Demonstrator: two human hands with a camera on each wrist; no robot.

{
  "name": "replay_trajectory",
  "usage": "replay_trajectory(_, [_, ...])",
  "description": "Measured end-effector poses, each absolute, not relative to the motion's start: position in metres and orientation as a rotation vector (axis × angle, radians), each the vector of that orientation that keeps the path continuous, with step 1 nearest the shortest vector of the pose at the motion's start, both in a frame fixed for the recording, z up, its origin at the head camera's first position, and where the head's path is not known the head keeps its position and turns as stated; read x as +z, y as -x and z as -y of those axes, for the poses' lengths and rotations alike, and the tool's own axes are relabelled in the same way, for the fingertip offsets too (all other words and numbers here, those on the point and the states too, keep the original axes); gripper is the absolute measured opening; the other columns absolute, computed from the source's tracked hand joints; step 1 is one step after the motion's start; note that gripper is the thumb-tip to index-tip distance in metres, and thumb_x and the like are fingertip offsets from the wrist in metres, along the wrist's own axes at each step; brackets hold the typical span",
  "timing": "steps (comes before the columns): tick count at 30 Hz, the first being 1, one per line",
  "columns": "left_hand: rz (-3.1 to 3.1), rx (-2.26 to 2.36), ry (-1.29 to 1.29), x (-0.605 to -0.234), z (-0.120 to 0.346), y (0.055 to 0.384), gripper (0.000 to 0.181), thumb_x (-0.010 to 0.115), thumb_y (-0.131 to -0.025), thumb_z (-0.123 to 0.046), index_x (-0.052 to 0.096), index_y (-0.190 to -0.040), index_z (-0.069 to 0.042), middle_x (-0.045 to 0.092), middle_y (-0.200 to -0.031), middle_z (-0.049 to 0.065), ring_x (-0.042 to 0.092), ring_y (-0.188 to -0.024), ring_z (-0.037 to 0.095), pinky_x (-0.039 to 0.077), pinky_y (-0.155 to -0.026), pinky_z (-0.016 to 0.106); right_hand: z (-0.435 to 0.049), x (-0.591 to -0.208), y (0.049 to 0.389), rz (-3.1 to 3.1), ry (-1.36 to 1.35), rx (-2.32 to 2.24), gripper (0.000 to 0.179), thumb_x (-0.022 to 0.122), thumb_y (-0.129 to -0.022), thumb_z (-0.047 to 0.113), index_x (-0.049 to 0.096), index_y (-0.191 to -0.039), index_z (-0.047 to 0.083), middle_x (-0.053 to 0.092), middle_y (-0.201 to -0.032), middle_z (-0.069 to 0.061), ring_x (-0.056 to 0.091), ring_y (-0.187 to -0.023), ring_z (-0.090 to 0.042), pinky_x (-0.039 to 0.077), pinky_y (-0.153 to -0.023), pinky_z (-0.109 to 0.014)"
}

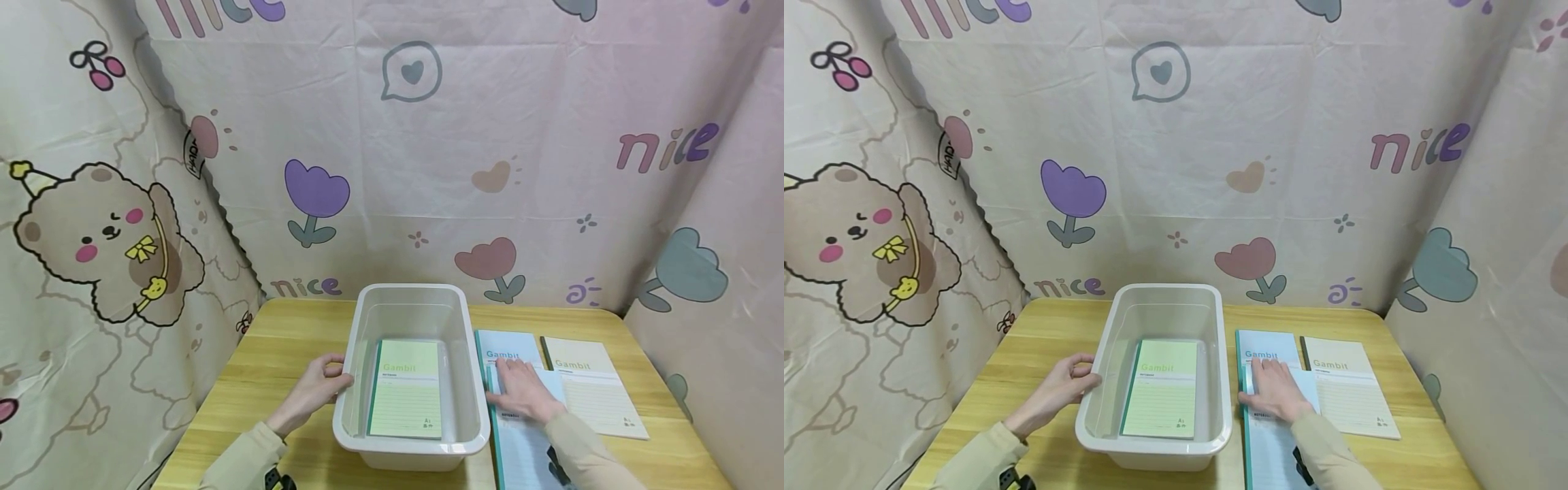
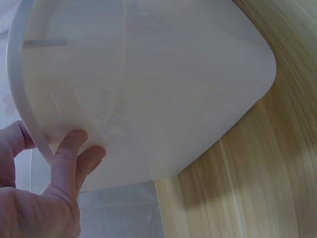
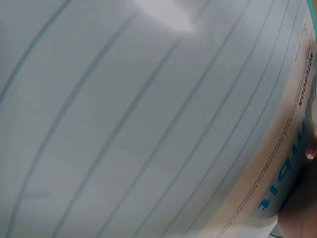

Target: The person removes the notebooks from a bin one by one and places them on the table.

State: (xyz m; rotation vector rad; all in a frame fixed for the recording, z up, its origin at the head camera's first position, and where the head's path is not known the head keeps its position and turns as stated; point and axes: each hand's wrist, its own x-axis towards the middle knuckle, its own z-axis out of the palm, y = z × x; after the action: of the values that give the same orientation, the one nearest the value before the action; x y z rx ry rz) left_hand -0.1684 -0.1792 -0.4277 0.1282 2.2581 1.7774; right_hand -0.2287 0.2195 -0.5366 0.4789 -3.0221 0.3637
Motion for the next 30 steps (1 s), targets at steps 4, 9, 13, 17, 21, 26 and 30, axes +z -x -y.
replay_trajectory(4, [-2.262,1.782,-0.129,-0.427,0.179,0.168,0.046,0.056,-0.083,-0.011,0.038,-0.122,0.007,0.057,-0.112,0.03,0.063,-0.09,0.03,0.056,-0.069,0.035,-0.218,-0.542,0.228,3.032,-0.469,0.354,0.069,0.061,-0.065,0.062,0.051,-0.109,0.009,0.06,-0.104,-0.012,0.054,-0.099,-0.029,0.038,-0.092,-0.052])
replay_trajectory(9, [-2.258,1.794,-0.129,-0.426,0.178,0.169,0.047,0.056,-0.083,-0.011,0.038,-0.122,0.007,0.057,-0.111,0.029,0.064,-0.088,0.027,0.056,-0.069,0.035,-0.216,-0.548,0.226,3.07,-0.434,0.348,0.078,0.057,-0.066,0.068,0.048,-0.116,0.009,0.058,-0.111,-0.013,0.051,-0.107,-0.03,0.033,-0.098,-0.053])
replay_trajectory(13, [-2.253,1.79,-0.122,-0.427,0.178,0.169,0.046,0.056,-0.083,-0.011,0.038,-0.122,0.006,0.058,-0.111,0.028,0.064,-0.088,0.026,0.056,-0.069,0.035,-0.215,-0.55,0.224,3.102,-0.406,0.357,0.077,0.055,-0.065,0.071,0.048,-0.115,0.012,0.058,-0.111,-0.012,0.05,-0.108,-0.029,0.033,-0.098,-0.052])
replay_trajectory(17, [-2.254,1.787,-0.12,-0.427,0.178,0.168,0.045,0.055,-0.083,-0.011,0.038,-0.121,0.006,0.058,-0.111,0.029,0.064,-0.087,0.025,0.056,-0.069,0.035,-0.216,-0.552,0.223,3.125,-0.394,0.316,0.072,0.056,-0.065,0.07,0.049,-0.11,0.014,0.058,-0.103,-0.007,0.051,-0.097,-0.022,0.038,-0.091,-0.046])
replay_trajectory(21, [-2.259,1.788,-0.131,-0.426,0.178,0.168,0.046,0.056,-0.083,-0.011,0.038,-0.121,0.006,0.058,-0.111,0.028,0.064,-0.085,0.022,0.056,-0.069,0.035,-0.216,-0.554,0.222,3.129,-0.395,0.297,0.069,0.056,-0.064,0.069,0.049,-0.106,0.014,0.055,-0.095,-0.004,0.048,-0.089,-0.018,0.039,-0.085,-0.042])
replay_trajectory(26, [-2.264,1.786,-0.133,-0.427,0.179,0.168,0.045,0.056,-0.083,-0.011,0.039,-0.12,0.006,0.059,-0.109,0.027,0.065,-0.084,0.02,0.056,-0.068,0.035,-0.215,-0.557,0.221,3.126,-0.399,0.262,0.071,0.055,-0.064,0.071,0.048,-0.106,0.014,0.053,-0.092,-0.002,0.044,-0.084,-0.016,0.039,-0.08,-0.038])
replay_trajectory(30, [-2.262,1.78,-0.134,-0.429,0.18,0.168,0.044,0.056,-0.083,-0.011,0.039,-0.12,0.005,0.06,-0.109,0.026,0.064,-0.087,0.026,0.056,-0.068,0.035,-0.215,-0.557,0.219,3.12,-0.403,0.25,0.069,0.057,-0.064,0.068,0.048,-0.106,0.014,0.051,-0.088,-0.001,0.039,-0.079,-0.015,0.036,-0.073,-0.033])
